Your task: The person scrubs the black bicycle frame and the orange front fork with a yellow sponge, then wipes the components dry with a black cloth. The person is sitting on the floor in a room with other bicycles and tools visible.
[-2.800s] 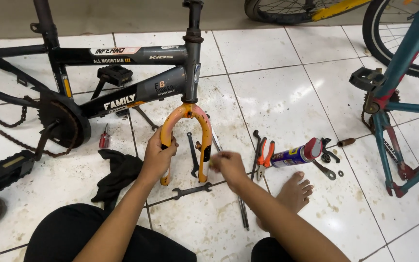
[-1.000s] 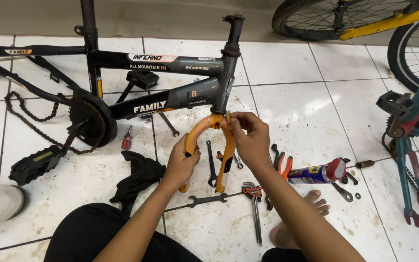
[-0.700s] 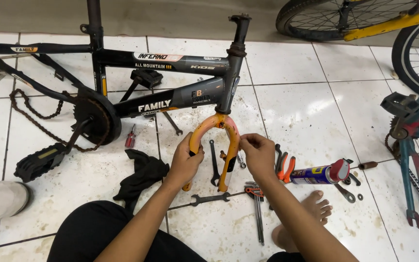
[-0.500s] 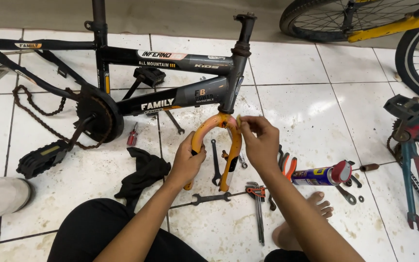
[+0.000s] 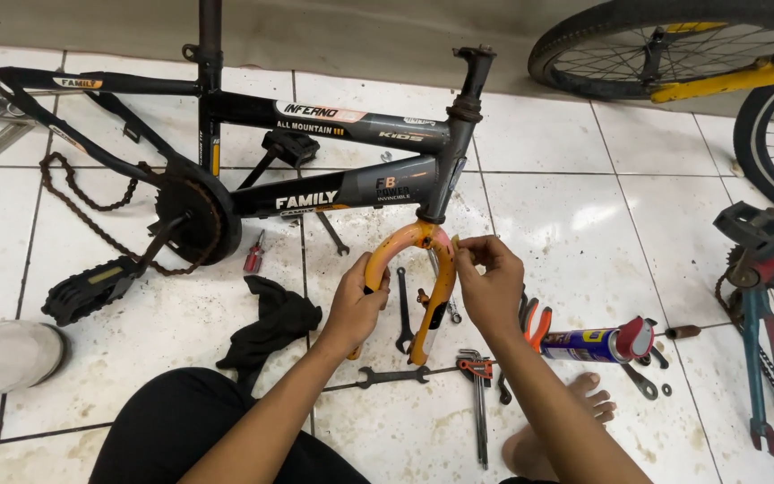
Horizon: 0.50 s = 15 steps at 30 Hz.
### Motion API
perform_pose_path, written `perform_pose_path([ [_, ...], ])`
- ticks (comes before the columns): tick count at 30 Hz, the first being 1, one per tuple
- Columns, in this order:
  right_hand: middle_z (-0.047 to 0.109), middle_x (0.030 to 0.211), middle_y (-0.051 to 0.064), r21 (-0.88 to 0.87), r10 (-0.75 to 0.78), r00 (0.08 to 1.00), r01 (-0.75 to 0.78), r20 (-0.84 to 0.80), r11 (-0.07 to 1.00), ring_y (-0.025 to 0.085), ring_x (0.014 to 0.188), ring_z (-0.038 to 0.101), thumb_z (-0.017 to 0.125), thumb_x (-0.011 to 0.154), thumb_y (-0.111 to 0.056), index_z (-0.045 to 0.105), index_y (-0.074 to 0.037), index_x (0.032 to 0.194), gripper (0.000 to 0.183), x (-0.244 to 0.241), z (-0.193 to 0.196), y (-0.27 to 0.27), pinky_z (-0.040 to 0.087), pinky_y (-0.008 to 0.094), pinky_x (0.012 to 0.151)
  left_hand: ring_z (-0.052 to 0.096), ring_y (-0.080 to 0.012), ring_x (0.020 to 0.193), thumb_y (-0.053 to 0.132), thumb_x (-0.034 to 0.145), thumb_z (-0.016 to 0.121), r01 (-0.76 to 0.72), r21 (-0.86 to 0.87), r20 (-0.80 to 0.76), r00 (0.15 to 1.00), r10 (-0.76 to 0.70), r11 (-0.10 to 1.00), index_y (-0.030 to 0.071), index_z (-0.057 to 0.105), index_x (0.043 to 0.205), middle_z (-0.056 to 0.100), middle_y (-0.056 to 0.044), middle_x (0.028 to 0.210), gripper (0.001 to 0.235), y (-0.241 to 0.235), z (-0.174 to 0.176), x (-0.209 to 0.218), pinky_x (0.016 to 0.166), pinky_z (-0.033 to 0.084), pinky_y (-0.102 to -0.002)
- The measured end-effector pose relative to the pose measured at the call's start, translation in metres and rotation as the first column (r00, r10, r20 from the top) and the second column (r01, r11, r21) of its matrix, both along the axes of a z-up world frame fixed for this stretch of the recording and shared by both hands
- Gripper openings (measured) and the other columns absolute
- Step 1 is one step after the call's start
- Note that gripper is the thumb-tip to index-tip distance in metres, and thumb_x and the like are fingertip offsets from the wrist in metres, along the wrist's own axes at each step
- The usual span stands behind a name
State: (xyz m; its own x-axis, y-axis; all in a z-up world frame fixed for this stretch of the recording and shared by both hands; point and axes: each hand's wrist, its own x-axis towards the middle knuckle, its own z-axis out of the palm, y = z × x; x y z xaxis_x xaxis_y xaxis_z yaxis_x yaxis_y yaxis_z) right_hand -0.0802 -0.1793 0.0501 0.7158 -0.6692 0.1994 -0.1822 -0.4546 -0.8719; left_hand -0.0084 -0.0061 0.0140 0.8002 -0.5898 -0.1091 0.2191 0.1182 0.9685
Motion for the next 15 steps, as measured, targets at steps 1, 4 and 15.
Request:
perform_pose_path([
  [1,0.067,0.073,0.01,-0.002,0.0,1.0,0.0,0.002,1.0,0.016,0.073,0.064,0.067,0.088,0.001,0.073,-0.001,0.093,0.008,0.001,0.004,0.002,0.053,0.034,0.072,0.049,-0.0198,0.071,-0.01,0.073,0.045,0.0,-0.002,0.002,1.0,0.0,1.0,0.004,0.054,0.09,0.047,-0.005,0.071,0.023,0.0,-0.001,0.001,0.064,0.044,-0.033],
  [4,0.069,0.077,0.011,-0.044,0.051,0.997,-0.049,0.05,0.998,0.019,0.078,0.068,0.065,0.091,0.005,0.072,-0.002,0.098,0.012,0.003,0.006,0.003,0.055,0.036,0.078,0.049,-0.0198,0.071,-0.009,0.073,0.044,0.001,-0.007,0.015,1.0,-0.001,1.0,0.003,0.054,0.091,0.047,-0.005,0.072,0.024,-0.001,-0.004,0.005,0.063,0.044,-0.033],
  [15,0.072,0.089,0.02,-0.046,0.094,0.995,-0.095,-0.013,0.994,0.03,0.089,0.073,0.061,0.089,0.006,0.072,0.002,0.101,0.016,0.004,0.018,0.006,0.056,0.042,0.084,0.05,-0.019,0.071,-0.01,0.067,0.043,0.021,-0.017,0.033,0.999,-0.02,1.0,0.003,0.053,0.091,0.047,-0.004,0.072,0.029,-0.002,-0.013,0.007,0.06,0.043,-0.032],
])
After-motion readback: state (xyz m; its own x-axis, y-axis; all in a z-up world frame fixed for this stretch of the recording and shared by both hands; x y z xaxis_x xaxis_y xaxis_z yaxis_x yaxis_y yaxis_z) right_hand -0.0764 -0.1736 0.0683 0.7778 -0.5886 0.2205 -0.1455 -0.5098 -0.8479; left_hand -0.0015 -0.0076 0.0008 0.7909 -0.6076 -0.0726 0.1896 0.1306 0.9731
